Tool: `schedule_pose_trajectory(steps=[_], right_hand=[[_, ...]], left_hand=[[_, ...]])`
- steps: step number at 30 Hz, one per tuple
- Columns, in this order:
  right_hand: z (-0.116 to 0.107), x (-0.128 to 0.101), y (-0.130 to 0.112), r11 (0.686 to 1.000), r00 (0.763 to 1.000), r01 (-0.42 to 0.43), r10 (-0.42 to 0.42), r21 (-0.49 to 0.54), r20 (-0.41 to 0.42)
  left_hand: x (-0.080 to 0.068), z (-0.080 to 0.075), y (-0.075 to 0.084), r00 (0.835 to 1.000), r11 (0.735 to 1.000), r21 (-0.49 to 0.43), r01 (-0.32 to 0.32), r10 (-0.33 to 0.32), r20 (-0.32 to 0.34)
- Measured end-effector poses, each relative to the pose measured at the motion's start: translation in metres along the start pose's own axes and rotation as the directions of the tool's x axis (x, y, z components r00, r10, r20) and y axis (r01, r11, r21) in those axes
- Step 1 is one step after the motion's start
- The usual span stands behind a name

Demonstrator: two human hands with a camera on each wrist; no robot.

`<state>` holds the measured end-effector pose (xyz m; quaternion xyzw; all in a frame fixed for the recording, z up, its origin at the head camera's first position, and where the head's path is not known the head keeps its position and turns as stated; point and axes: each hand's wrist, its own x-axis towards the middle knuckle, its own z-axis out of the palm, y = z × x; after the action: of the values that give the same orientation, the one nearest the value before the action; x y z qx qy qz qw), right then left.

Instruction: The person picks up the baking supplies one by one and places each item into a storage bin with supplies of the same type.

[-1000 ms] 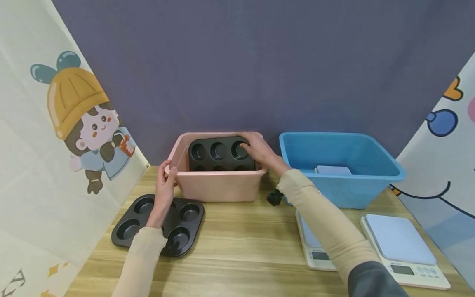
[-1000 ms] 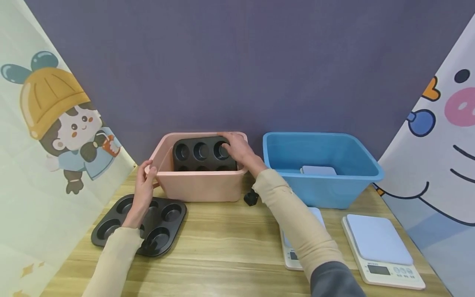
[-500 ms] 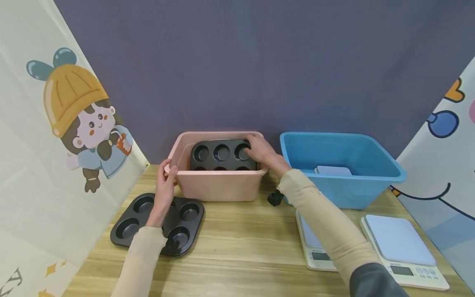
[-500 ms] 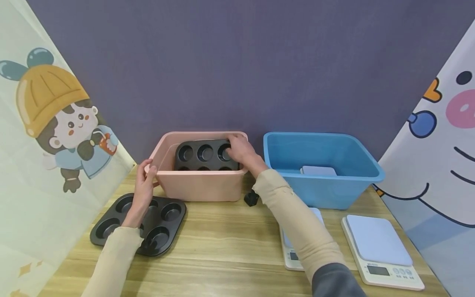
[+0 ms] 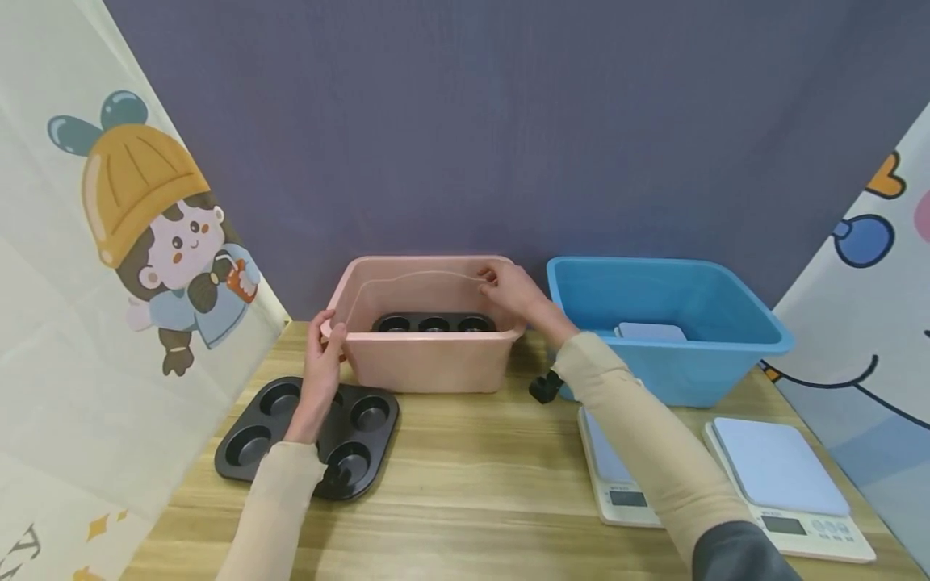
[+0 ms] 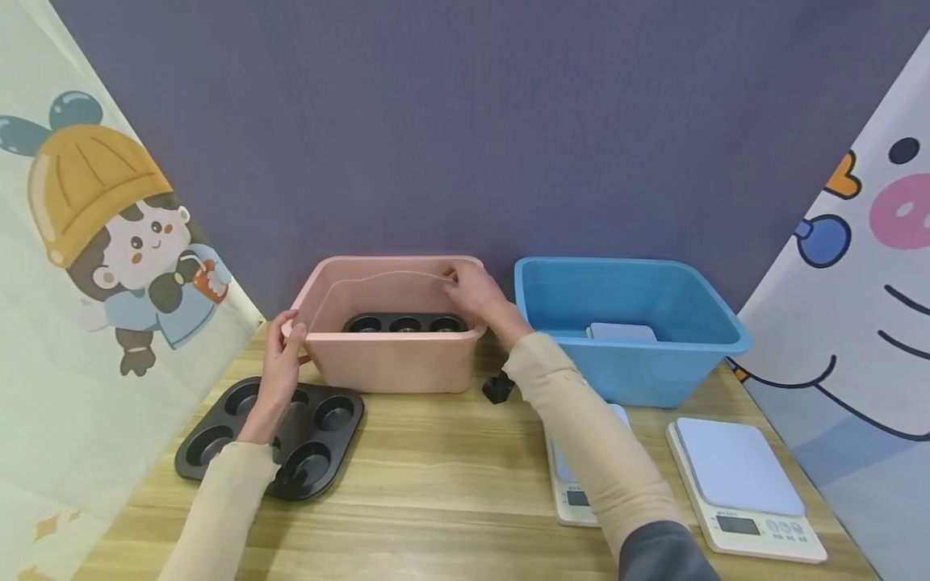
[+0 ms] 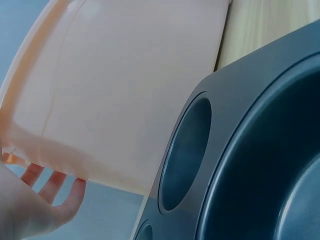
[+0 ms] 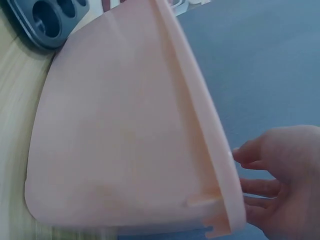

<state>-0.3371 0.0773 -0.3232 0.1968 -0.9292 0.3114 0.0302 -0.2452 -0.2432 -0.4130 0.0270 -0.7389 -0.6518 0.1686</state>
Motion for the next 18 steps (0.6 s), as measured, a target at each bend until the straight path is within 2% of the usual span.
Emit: schedule_pose_trajectory(steps=[11, 18], right_hand=[[-0.009, -0.026, -0.001, 0.993, 0.992, 0.039, -0.025, 0.109, -0.124], [-0.010, -0.040, -0.004, 0.987, 0.991, 0.048, -0.029, 0.155, -0.128]], left_hand=[[0.000, -0.003, -0.001, 1.000, 1.000, 0.014, 0.002, -0.002, -0.005], [0.002, -0.003, -0.001, 1.000, 1.000, 0.015, -0.018, 0.018, 0.003]])
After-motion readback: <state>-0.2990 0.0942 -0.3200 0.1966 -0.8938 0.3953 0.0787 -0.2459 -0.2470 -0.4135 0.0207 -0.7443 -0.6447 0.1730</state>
